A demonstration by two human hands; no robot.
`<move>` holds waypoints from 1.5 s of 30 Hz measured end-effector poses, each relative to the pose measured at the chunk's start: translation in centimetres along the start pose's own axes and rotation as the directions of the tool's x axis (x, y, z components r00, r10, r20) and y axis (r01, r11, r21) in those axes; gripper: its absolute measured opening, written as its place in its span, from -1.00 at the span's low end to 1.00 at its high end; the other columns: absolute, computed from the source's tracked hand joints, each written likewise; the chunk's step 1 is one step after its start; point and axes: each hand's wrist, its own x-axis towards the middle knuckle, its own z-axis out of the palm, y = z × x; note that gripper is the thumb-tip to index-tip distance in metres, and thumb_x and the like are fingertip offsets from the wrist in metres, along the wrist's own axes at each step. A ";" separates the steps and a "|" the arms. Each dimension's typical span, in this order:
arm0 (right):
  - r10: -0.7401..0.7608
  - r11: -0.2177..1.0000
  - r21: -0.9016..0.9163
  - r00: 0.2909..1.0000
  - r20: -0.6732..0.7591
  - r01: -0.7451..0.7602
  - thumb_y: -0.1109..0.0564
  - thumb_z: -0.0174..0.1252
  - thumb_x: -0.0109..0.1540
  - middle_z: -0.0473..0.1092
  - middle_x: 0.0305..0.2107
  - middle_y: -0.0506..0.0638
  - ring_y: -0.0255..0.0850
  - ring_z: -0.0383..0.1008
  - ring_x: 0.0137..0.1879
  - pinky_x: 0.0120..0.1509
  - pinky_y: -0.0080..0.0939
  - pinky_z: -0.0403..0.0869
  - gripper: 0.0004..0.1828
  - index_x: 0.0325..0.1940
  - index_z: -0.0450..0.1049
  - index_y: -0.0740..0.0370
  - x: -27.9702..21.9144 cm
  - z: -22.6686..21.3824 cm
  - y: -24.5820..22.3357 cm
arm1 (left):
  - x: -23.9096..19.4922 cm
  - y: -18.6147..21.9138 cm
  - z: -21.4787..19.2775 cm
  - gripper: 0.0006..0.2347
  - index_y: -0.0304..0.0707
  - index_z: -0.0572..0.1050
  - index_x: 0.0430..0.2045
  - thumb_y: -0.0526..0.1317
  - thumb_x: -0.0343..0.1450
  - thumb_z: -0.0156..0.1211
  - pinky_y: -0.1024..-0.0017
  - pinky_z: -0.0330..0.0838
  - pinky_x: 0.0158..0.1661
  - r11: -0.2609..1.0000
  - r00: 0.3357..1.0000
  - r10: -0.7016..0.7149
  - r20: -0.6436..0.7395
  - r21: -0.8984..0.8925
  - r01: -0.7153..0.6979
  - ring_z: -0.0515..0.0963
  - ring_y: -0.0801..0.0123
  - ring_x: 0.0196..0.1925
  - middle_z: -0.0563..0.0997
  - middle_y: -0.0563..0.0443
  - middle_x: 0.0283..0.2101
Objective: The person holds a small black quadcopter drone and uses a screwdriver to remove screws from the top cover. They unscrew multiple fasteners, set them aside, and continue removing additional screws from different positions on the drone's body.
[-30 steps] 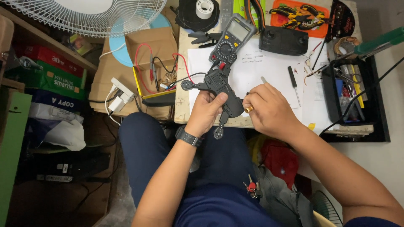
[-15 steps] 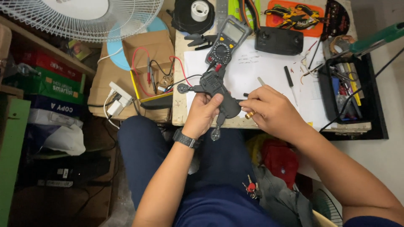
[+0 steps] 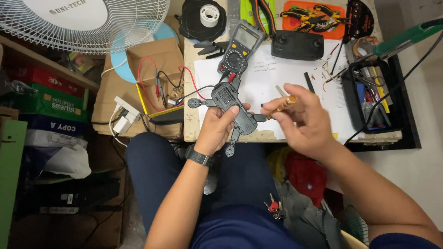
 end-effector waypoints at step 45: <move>-0.247 0.951 -0.185 0.969 0.028 0.248 0.51 0.22 0.40 0.63 -0.22 0.21 0.18 0.69 -0.16 -0.09 0.16 0.69 -0.56 0.36 0.65 0.45 2.0 1.8 -1.6 | 2.7 -5.2 -3.1 -0.41 -0.59 0.30 0.52 -0.33 0.58 0.42 0.30 0.86 -0.21 1.000 0.996 -0.025 -0.085 0.015 0.026 0.89 0.11 -0.14 0.78 -0.32 -0.08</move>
